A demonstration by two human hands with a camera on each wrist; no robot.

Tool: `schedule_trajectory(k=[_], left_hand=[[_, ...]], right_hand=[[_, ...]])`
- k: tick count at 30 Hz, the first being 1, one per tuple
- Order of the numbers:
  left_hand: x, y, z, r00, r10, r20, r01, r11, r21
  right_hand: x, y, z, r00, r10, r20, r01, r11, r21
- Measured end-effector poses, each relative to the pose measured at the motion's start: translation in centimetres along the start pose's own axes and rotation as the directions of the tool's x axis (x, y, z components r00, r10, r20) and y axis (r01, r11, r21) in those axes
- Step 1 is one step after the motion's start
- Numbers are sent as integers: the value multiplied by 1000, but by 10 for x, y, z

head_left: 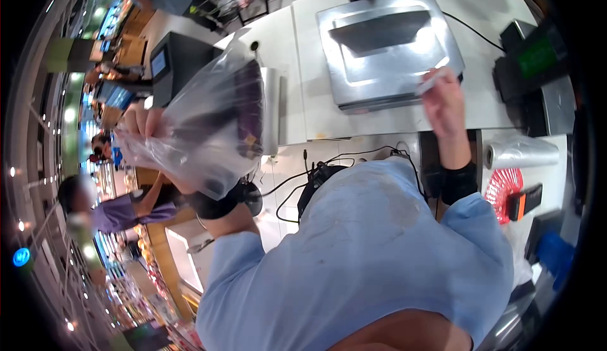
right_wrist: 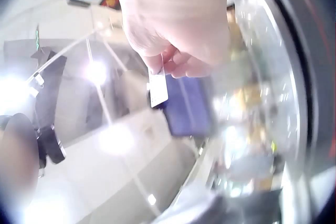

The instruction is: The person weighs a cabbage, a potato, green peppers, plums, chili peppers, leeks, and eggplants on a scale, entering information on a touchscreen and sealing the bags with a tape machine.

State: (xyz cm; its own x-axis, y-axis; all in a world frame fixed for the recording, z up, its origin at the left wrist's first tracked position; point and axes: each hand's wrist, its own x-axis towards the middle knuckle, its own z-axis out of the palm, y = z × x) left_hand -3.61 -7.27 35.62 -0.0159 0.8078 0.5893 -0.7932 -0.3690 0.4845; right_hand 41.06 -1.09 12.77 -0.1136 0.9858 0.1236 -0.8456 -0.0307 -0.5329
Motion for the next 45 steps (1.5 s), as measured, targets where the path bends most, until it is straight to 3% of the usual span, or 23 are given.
schedule_trajectory(k=[3,5,6,14,16,17,19,20,22,23,25,27,30,31,33,36,38,40,41,42,43,44,45], left_hand=[[19,-24,35,983,-23,180,32,998,-50],[20,-63,66,951,307,16,-291,914,-282],[22,-73,72,936,352,17,-326,882,-341],[33,-72,74,914,312,258,-138,839,-526],[31,-79,77,897,348,274,-121,787,-604],[30,-82,81,887,377,267,-118,744,-658],[26,-80,98,872,478,103,-187,520,-833],[28,-82,105,872,478,105,-185,522,-833],[30,-91,118,828,448,338,77,505,-860],[24,-74,112,869,297,395,132,631,-765],[29,-85,120,846,340,411,146,594,-791],[32,-85,119,816,388,427,160,559,-814],[31,-70,99,839,365,402,88,640,-764],[31,-64,91,883,318,346,-8,745,-667],[27,-54,88,935,205,289,-81,918,-388],[14,-53,94,978,32,206,-21,998,-60],[5,-58,90,993,-59,99,50,995,92],[2,-62,74,992,-67,108,1,853,522],[2,-55,70,971,-113,213,-80,682,727],[2,-47,71,972,-96,216,-94,681,727],[3,-37,72,960,-263,92,44,470,882],[1,-29,74,919,-386,-76,168,211,963],[-2,-27,74,922,-365,-130,218,211,953]], right_hand=[[17,47,80,913,209,351,-247,967,66],[30,78,119,847,257,466,-324,943,70],[36,91,133,829,248,502,-319,946,59],[16,105,178,712,434,552,-377,900,-221],[11,104,182,788,278,550,-108,941,-320],[10,103,184,784,283,552,-113,940,-321],[10,101,188,827,80,557,110,948,-300],[9,102,187,826,78,558,111,948,-298],[6,102,187,818,20,575,241,896,-374],[6,103,189,817,17,576,244,896,-372],[6,104,196,931,47,363,115,904,-412],[10,112,201,951,28,307,104,908,-405],[9,128,206,963,21,269,88,918,-388],[13,132,205,957,-109,268,226,861,-456],[30,114,199,879,-259,401,417,825,-382],[53,56,222,583,-83,808,684,587,-433],[59,59,243,463,60,885,677,621,-396],[61,56,266,222,534,816,322,750,-578],[57,63,272,206,541,815,326,747,-579],[52,74,275,121,597,794,266,751,-605],[47,87,278,28,642,766,206,746,-633],[39,98,280,9,647,762,211,744,-634],[28,111,280,73,674,735,-33,738,-674]])
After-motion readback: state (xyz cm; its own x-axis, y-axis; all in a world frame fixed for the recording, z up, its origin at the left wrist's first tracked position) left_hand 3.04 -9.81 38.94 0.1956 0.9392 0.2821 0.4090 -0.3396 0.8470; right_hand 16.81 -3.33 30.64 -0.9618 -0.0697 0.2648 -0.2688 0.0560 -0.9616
